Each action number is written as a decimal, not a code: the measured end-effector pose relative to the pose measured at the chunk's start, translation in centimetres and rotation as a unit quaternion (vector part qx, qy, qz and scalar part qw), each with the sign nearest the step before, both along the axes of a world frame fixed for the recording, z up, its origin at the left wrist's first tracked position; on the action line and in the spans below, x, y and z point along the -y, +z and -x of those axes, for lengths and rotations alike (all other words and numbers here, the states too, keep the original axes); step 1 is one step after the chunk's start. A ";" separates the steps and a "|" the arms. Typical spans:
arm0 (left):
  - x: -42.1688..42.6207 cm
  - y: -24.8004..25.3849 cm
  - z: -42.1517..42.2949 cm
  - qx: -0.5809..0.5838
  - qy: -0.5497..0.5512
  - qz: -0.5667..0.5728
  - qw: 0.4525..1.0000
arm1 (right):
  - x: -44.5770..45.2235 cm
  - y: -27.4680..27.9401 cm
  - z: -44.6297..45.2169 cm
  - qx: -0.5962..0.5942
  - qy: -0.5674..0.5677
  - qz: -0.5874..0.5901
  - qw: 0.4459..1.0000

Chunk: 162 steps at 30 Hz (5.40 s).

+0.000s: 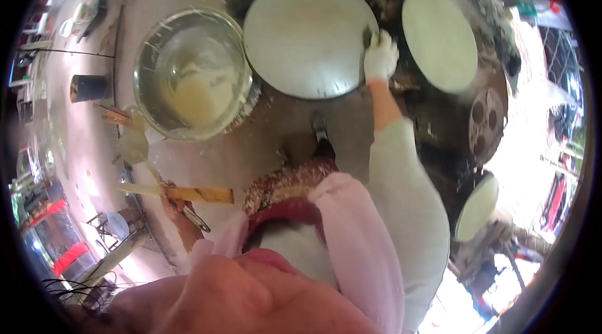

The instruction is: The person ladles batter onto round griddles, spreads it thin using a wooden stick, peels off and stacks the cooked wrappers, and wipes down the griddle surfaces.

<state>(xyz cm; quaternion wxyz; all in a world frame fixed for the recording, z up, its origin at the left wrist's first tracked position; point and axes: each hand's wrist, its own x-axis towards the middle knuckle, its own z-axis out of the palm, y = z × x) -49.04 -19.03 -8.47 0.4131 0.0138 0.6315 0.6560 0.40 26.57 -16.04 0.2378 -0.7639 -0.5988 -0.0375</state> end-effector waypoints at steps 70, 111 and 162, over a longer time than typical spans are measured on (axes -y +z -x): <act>-26.3 4.8 -8.7 0.034 -0.433 -0.047 0.899 | 30.1 3.1 7.3 -0.278 0.084 0.175 0.941; -26.4 13.3 -73.1 0.088 -0.716 -0.120 0.682 | 67.1 21.1 -53.1 -0.664 -0.097 -0.625 0.400; -21.8 15.3 -82.2 -0.026 -0.791 -0.081 0.606 | 72.6 10.9 -49.8 -0.054 -0.706 0.137 0.693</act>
